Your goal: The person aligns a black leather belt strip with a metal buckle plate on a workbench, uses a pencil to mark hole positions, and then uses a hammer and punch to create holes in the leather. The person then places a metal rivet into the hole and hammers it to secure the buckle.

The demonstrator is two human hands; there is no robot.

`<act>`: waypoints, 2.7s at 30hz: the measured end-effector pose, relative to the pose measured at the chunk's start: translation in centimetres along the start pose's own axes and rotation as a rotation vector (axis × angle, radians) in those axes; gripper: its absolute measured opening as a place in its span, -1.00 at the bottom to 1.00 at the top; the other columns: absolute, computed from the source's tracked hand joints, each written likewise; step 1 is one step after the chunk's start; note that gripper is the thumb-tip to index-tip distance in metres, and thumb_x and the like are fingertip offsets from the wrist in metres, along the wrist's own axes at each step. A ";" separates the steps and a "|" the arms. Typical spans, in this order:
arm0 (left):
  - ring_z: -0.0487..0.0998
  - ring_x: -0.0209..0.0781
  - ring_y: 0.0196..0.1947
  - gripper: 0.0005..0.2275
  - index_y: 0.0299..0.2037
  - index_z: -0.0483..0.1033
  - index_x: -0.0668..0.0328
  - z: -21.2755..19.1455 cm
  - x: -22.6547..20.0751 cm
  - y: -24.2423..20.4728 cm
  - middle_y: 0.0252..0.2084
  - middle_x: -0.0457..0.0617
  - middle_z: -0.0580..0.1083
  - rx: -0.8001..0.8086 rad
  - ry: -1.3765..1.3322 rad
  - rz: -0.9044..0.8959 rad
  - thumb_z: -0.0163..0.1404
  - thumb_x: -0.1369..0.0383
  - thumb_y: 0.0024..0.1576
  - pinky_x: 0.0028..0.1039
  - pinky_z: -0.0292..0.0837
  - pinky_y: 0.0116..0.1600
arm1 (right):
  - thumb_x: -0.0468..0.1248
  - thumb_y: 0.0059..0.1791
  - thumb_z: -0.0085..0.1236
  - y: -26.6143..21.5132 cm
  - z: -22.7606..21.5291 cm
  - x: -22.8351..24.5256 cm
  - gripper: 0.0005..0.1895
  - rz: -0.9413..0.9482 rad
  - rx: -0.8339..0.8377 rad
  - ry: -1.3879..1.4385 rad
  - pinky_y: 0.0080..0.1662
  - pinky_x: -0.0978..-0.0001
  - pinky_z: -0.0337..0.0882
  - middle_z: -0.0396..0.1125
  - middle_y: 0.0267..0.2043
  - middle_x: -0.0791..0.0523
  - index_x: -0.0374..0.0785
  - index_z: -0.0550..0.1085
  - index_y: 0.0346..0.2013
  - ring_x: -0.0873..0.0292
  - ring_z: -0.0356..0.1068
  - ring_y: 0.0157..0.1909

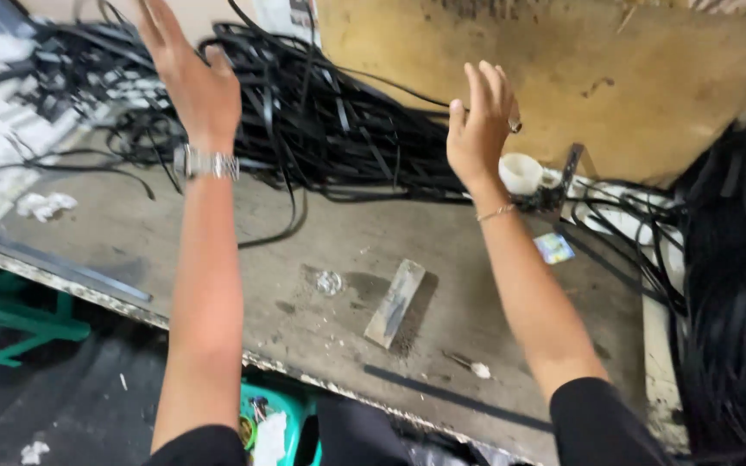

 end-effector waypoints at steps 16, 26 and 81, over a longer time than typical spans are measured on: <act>0.56 0.05 -0.23 -0.78 -0.11 0.58 0.13 -4.6 -28.9 -45.8 -0.20 0.01 0.51 0.739 -0.598 0.096 0.12 0.52 0.05 -0.22 0.47 -0.10 | -0.41 0.00 0.23 -33.2 -25.3 6.8 -0.90 0.475 0.340 0.084 0.04 0.27 0.40 0.43 -0.17 0.18 -0.17 0.60 -0.22 0.09 0.44 -0.08; 0.51 -0.01 -0.20 -0.95 -0.22 0.56 0.15 -6.2 -32.3 -50.1 -0.19 -0.02 0.48 0.843 -0.665 0.432 0.08 0.40 0.23 -0.32 0.38 -0.21 | -0.30 0.00 0.31 -39.7 -32.7 4.9 -0.86 0.336 0.518 -0.220 0.01 0.13 0.40 0.39 -0.12 0.06 -0.23 0.61 -0.16 -0.02 0.38 -0.05; 0.34 -0.11 0.01 -0.85 0.03 0.56 0.07 -10.4 -23.4 -46.4 -0.01 -0.13 0.39 0.800 -0.300 0.152 -0.03 0.51 0.36 -0.27 0.17 0.08 | -0.09 0.11 0.05 -40.9 -23.1 20.1 -0.64 -0.113 0.656 0.193 0.47 -0.18 0.01 0.36 0.30 -0.12 -0.27 0.59 0.03 -0.19 0.25 0.42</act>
Point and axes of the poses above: each hand's wrist, its own y-axis towards the middle knuckle, its own z-axis out of the palm, x = y × z, the point moved 5 cm from there along y, towards the middle knuckle
